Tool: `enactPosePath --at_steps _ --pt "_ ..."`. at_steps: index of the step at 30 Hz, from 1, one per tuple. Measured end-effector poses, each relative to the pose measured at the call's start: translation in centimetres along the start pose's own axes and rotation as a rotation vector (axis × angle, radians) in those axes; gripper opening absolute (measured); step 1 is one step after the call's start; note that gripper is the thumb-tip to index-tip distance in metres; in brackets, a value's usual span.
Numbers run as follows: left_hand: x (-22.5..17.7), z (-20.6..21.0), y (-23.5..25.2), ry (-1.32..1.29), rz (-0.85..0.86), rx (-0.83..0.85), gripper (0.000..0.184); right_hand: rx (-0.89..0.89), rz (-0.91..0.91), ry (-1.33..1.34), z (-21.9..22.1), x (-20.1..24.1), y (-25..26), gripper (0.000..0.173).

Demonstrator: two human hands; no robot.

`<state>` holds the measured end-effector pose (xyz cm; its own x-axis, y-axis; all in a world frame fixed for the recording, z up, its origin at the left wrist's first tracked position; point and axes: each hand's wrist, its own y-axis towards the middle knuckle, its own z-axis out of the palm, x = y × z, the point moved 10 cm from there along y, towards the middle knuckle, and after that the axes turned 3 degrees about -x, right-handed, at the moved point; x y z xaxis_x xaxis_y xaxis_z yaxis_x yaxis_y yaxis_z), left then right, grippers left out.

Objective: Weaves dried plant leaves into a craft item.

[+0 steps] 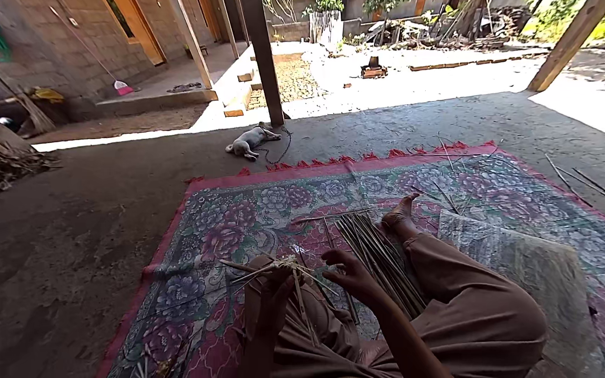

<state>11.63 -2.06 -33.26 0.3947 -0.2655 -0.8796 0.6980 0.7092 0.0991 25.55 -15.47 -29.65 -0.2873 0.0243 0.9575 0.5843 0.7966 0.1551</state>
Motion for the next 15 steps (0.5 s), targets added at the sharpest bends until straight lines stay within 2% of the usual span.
enactPosePath --at_steps 2,4,8,12,15 --pt "-0.4 0.4 0.1 0.07 0.035 -0.022 0.029 -0.082 -0.029 0.015 -1.3 1.7 -0.3 0.03" --pt "-1.3 1.4 0.4 0.092 0.07 -0.007 0.029 -0.058 0.0 0.123 -1.5 3.0 -0.4 0.022" --pt "-2.8 3.0 0.5 0.078 0.092 0.022 0.022 0.053 0.131 0.371 0.0 3.9 -1.0 0.03" --pt "-2.9 3.0 0.3 0.042 0.08 0.027 0.025 0.071 0.139 0.431 1.1 4.4 -1.2 0.036" --pt "-3.2 3.0 0.1 0.031 0.106 0.027 0.019 0.087 0.122 0.422 1.4 4.6 -1.2 0.038"
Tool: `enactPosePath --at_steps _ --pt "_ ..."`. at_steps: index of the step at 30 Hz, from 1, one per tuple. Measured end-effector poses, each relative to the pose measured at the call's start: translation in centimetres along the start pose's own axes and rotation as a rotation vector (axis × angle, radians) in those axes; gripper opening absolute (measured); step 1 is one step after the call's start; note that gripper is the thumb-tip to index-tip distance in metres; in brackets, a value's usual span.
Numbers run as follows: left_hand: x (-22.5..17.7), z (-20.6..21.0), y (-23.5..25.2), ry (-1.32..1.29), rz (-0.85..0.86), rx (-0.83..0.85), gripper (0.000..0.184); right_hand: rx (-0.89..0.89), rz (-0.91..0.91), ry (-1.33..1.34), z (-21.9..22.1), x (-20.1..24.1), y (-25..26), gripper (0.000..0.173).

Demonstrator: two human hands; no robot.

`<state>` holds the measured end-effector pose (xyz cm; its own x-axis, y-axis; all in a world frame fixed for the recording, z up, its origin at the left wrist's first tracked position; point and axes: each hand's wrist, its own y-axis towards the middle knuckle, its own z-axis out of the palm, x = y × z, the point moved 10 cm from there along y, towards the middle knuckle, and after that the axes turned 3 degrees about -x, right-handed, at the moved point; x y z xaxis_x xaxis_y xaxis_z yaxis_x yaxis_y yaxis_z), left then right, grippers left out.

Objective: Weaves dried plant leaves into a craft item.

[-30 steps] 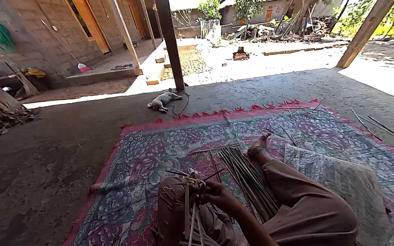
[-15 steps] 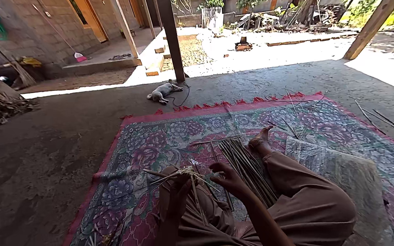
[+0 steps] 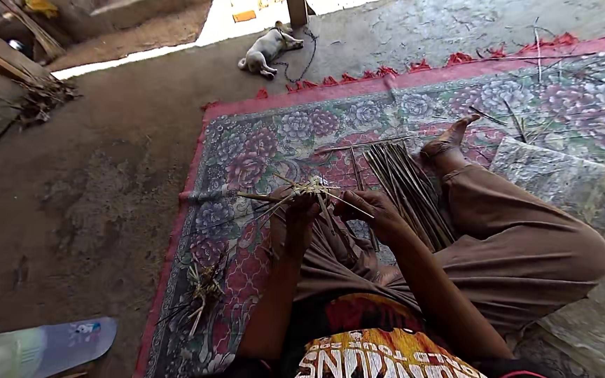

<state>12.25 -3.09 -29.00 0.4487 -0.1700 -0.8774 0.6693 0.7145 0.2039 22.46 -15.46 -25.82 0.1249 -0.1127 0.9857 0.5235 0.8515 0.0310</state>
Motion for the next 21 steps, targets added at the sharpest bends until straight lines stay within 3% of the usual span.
enactPosePath --at_steps 2,5,7,12,16,21 --pt "-0.2 0.1 0.0 0.047 0.025 0.007 0.017 0.038 0.018 0.009 0.6 0.0 0.0 0.037" --pt "-0.6 0.3 0.0 0.113 0.053 0.017 0.014 0.087 0.098 0.053 1.8 -0.5 -0.1 0.015" --pt "-0.6 0.1 0.1 0.137 0.067 0.009 0.011 0.129 0.099 0.031 2.1 -1.2 0.0 0.009" --pt "0.0 -0.4 0.3 0.038 -0.001 -0.005 0.014 0.214 0.104 -0.328 1.0 -2.7 0.0 0.019" --pt "0.3 0.2 0.1 -0.048 -0.044 0.11 0.027 0.036 0.076 -0.107 -0.3 -0.2 0.1 0.005" --pt "0.2 0.9 -0.5 -0.033 -0.086 0.1 0.03 -0.11 -0.089 0.082 -1.0 1.8 0.3 0.012"
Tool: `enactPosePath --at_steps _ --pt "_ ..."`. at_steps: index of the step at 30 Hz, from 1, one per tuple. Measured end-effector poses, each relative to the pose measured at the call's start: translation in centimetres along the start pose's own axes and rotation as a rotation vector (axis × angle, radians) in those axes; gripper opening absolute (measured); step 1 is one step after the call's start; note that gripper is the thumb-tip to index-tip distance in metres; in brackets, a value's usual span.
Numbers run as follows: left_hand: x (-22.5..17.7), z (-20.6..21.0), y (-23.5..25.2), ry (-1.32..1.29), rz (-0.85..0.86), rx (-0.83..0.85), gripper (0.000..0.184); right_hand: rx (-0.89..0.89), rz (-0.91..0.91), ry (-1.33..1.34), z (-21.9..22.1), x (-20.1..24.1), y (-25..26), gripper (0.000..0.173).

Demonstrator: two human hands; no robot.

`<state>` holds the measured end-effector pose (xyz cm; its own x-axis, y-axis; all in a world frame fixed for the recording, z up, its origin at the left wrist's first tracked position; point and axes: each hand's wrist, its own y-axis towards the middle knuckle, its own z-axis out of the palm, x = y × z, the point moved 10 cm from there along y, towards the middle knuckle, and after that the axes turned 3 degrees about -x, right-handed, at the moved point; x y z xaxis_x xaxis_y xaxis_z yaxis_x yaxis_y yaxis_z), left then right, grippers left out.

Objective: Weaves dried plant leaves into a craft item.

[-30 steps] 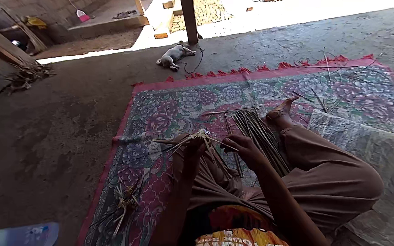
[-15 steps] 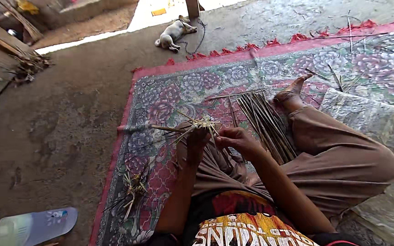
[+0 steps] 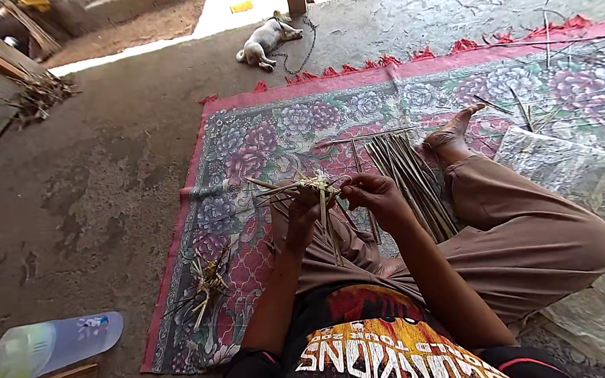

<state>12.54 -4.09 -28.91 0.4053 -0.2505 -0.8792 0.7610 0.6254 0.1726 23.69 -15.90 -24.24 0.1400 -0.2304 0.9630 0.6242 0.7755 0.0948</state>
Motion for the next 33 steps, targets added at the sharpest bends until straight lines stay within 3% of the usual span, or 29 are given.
enactPosePath --at_steps 4,10,24,29,33 --pt "0.1 0.3 -0.1 0.02 -0.019 0.007 0.039 -0.016 -0.056 -0.004 0.2 -0.3 0.1 0.012" --pt "0.4 -0.2 -0.3 0.134 -0.015 -0.001 0.019 0.07 0.05 -0.06 1.5 -1.9 -0.1 0.009" --pt "3.3 -0.8 -0.8 0.182 -0.07 0.16 0.026 0.079 0.187 0.025 -0.5 -6.9 0.6 0.005" --pt "3.3 -1.6 -0.5 0.197 -0.037 0.004 0.02 0.227 0.122 -0.028 0.3 -7.0 0.5 0.008" --pt "2.9 -1.7 -0.5 0.163 0.079 -0.085 0.019 0.195 0.018 -0.156 0.4 -7.1 0.7 0.02"
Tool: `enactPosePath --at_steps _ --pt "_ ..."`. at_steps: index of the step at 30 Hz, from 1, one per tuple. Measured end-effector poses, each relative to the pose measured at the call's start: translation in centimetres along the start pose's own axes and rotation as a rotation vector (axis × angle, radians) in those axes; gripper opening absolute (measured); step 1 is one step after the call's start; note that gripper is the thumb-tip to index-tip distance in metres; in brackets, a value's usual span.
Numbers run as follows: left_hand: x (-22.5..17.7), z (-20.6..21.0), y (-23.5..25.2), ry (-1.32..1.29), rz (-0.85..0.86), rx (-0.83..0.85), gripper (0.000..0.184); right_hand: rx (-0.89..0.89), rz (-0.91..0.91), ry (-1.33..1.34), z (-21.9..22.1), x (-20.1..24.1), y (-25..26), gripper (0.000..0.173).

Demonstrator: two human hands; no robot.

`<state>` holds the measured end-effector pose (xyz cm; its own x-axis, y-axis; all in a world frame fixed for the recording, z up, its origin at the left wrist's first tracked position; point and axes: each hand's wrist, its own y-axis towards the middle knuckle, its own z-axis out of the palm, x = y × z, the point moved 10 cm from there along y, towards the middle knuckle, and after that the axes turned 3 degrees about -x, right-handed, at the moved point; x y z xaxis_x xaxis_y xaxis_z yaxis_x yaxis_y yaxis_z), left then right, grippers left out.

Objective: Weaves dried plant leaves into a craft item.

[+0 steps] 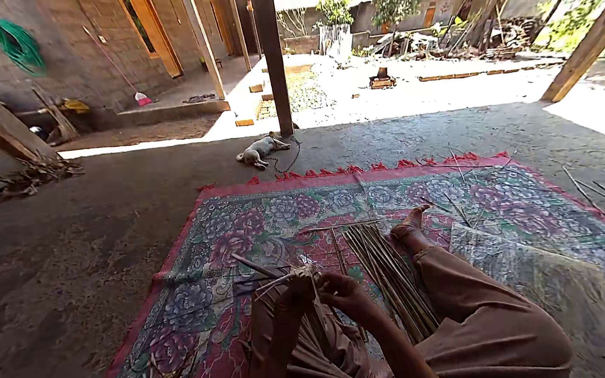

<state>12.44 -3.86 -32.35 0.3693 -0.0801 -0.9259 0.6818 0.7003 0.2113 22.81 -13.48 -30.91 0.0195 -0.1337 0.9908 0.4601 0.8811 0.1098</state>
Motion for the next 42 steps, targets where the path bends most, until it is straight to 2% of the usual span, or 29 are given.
enactPosePath --at_steps 3,5,9,10,12,14,16,18,22,26,31,42 --pt "-0.4 0.5 0.0 0.007 0.027 0.015 0.022 -0.115 0.012 0.074 -0.2 0.0 0.0 0.023" --pt "-0.6 0.6 0.2 0.052 0.056 0.034 0.022 -0.111 0.068 0.129 0.0 -0.6 0.1 0.022" --pt "-1.4 -1.7 0.9 0.142 0.17 -0.06 0.02 0.29 0.139 -0.114 2.0 -3.2 -0.6 0.017" --pt "-1.8 -2.2 1.1 0.165 0.19 -0.083 0.019 0.307 0.132 -0.184 2.0 -3.6 -0.6 0.018" --pt "-2.9 -2.4 1.3 0.242 0.242 -0.081 0.016 0.211 0.115 -0.266 1.3 -3.0 -0.4 0.022" --pt "-3.3 -1.7 1.3 0.301 0.292 -0.023 0.017 0.093 0.104 -0.145 0.6 -1.4 -0.1 0.024" --pt "-3.3 -0.6 1.1 0.342 0.341 0.049 0.021 0.064 0.119 0.031 0.5 -0.3 -0.1 0.029" --pt "-3.5 0.5 0.9 0.378 0.372 0.08 0.021 0.09 0.135 0.083 0.9 -0.1 -0.2 0.031" --pt "-3.5 0.9 0.5 0.423 0.387 0.074 0.02 0.095 0.165 0.183 1.5 -0.7 -0.4 0.019" --pt "-3.7 -0.1 0.6 0.458 0.439 0.037 0.02 0.018 0.148 0.271 1.4 -0.5 -0.2 0.005" --pt "-2.7 0.0 0.9 0.4 0.258 0.047 0.024 -0.123 0.024 0.142 0.5 0.1 0.2 0.01" --pt "-2.4 1.0 1.0 0.392 0.194 0.138 0.021 -0.215 -0.048 -0.141 -0.5 0.5 0.4 0.012"
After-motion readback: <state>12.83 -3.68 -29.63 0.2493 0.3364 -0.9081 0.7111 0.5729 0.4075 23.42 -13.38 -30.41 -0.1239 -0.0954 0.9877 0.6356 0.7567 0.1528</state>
